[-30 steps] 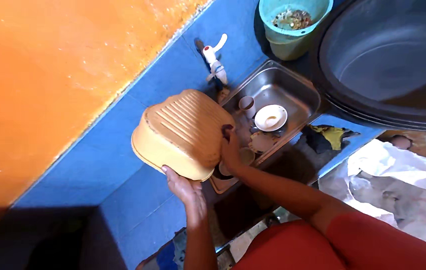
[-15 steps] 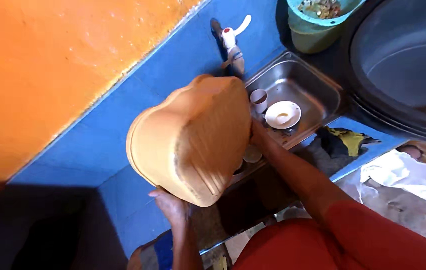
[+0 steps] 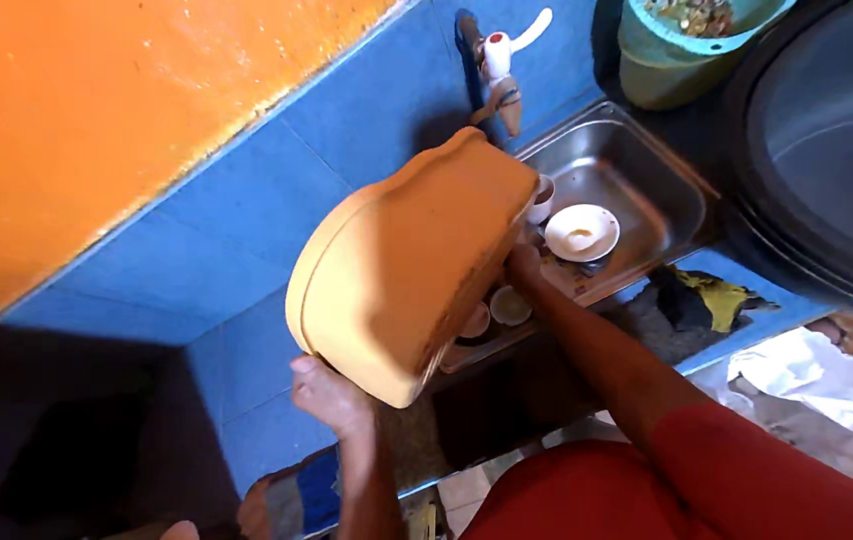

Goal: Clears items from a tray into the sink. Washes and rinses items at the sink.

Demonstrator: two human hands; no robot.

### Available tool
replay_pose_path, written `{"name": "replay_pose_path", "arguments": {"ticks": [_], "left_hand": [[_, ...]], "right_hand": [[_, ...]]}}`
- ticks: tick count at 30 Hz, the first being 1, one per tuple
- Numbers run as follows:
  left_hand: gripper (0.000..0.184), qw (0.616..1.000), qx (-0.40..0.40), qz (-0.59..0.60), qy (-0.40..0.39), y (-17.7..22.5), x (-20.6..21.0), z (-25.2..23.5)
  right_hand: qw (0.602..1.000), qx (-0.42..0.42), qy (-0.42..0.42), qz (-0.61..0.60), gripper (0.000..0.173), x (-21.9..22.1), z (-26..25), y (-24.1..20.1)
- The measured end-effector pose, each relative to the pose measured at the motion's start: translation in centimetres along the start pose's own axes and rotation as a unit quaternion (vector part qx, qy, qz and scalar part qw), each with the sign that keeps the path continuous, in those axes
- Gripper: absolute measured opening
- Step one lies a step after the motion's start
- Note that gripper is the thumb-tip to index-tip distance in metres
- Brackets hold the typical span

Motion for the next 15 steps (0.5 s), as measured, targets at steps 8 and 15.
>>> {"name": "replay_pose_path", "arguments": {"ticks": [8,15], "left_hand": [[0.054,0.996,-0.077,-0.006,0.039,0.4,-0.1,-0.8],[0.056,0.974,-0.195,0.106,0.045,-1.4,-1.3,-0.7]], "right_hand": [[0.967,-0.077,-0.148,0.191,0.044,3.8,-1.7,2.5],[0.967,-0.057,0.16,-0.189,0.049,-9.7,0.0,-2.3]]}}
Point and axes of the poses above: each hand's wrist, its own z-axis away from the middle knuckle, its own x-axis out of the palm, y = z × x, the point moved 4 cm from there along -z, towards the middle knuckle, and after that the axes turned 9 degrees about z, right-handed, at the moved point
